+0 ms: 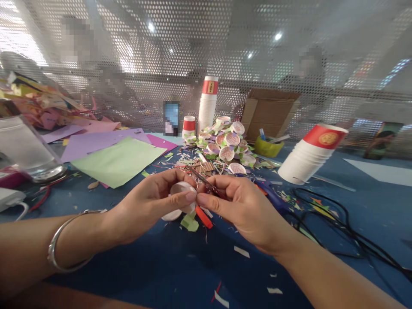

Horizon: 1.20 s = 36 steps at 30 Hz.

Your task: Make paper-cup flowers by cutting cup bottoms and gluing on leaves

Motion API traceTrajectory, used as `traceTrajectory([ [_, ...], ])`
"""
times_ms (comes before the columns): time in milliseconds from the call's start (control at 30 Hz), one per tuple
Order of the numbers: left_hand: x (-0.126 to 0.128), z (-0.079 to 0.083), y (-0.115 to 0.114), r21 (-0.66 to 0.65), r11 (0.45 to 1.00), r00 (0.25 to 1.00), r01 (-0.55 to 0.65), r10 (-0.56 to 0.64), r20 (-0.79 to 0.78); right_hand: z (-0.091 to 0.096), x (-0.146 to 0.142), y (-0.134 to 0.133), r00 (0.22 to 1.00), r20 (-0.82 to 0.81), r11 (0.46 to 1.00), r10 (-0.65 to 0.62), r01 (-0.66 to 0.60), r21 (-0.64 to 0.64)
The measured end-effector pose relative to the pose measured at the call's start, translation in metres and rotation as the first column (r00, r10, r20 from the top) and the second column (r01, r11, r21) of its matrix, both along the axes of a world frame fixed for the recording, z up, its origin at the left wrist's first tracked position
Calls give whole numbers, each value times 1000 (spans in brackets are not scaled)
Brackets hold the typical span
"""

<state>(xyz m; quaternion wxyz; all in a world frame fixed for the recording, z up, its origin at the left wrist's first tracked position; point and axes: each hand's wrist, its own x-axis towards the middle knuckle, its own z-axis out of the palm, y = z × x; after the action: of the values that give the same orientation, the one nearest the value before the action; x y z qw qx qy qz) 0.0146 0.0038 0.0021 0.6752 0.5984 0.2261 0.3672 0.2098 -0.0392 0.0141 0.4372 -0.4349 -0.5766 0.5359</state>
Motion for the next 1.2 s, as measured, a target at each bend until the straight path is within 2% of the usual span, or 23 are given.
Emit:
traceTrajectory([
  [333, 2, -5, -1, 35, 999, 998, -28, 30, -57, -1, -1, -1, 1000, -10, 1000, 19, -19, -17],
  [767, 1, -6, -2, 42, 999, 999, -17, 18, -31, -2, -1, -3, 999, -14, 999, 47, -47, -19],
  [1200, 2, 0, -6, 19, 999, 999, -51, 52, -14, -5, -1, -2, 996, 87, 999, 36, -36, -5],
])
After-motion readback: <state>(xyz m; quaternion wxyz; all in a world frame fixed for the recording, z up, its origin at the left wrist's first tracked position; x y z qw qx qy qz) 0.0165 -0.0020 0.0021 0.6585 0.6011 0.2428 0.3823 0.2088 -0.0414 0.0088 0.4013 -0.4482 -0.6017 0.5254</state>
